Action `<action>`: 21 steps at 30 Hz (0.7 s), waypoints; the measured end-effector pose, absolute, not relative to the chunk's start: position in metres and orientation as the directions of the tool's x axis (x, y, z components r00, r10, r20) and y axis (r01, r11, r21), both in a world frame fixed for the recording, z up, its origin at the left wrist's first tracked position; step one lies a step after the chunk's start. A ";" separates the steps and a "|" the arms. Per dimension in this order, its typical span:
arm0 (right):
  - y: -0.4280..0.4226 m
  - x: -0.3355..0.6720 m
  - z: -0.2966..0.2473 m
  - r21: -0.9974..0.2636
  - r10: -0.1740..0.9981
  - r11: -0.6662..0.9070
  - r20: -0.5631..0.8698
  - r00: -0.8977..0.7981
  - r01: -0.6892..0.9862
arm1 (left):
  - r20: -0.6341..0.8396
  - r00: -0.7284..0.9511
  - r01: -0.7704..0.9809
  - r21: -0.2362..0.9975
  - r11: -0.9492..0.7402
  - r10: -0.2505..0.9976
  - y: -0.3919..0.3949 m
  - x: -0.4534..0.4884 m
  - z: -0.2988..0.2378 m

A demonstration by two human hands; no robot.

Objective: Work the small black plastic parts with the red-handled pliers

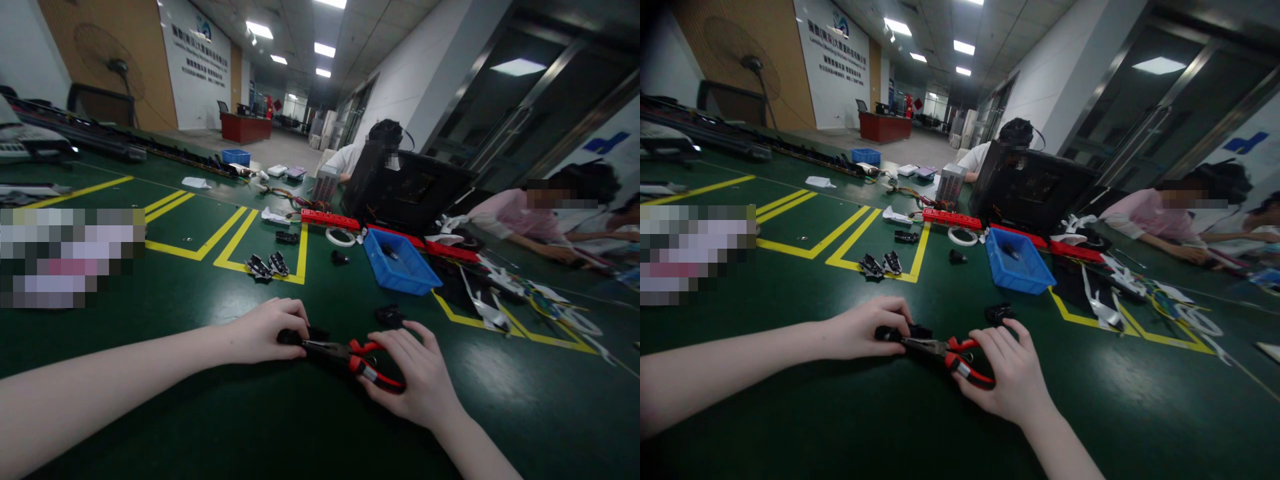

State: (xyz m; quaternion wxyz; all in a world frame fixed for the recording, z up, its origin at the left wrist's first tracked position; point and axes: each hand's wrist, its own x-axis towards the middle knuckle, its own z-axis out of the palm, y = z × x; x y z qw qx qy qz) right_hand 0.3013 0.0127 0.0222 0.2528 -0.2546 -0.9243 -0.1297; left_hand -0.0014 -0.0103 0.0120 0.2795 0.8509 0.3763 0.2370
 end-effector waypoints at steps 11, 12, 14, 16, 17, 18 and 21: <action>0.013 0.301 0.019 0.067 0.428 0.842 0.522 -0.738 0.536 | 0.210 0.616 0.509 0.630 -0.587 0.759 -0.010 -0.001 0.013; 0.013 0.302 0.018 0.062 0.432 0.840 0.525 -0.734 0.539 | 0.212 0.623 0.507 0.624 -0.595 0.753 -0.010 -0.001 0.013; 0.013 0.303 0.014 0.054 0.440 0.837 0.526 -0.728 0.545 | 0.212 0.638 0.505 0.611 -0.610 0.740 -0.010 -0.001 0.013; 0.014 0.305 0.012 0.051 0.446 0.833 0.525 -0.725 0.550 | 0.210 0.645 0.508 0.601 -0.617 0.735 -0.010 -0.001 0.014; 0.014 0.305 0.011 0.052 0.447 0.833 0.525 -0.725 0.551 | 0.208 0.643 0.513 0.598 -0.616 0.737 -0.011 -0.001 0.014; 0.014 0.305 0.011 0.052 0.447 0.832 0.525 -0.724 0.552 | 0.205 0.639 0.519 0.597 -0.612 0.741 -0.011 -0.001 0.015; 0.013 0.305 0.012 0.052 0.450 0.831 0.521 -0.726 0.553 | 0.190 0.631 0.533 0.598 -0.598 0.752 -0.012 0.000 0.017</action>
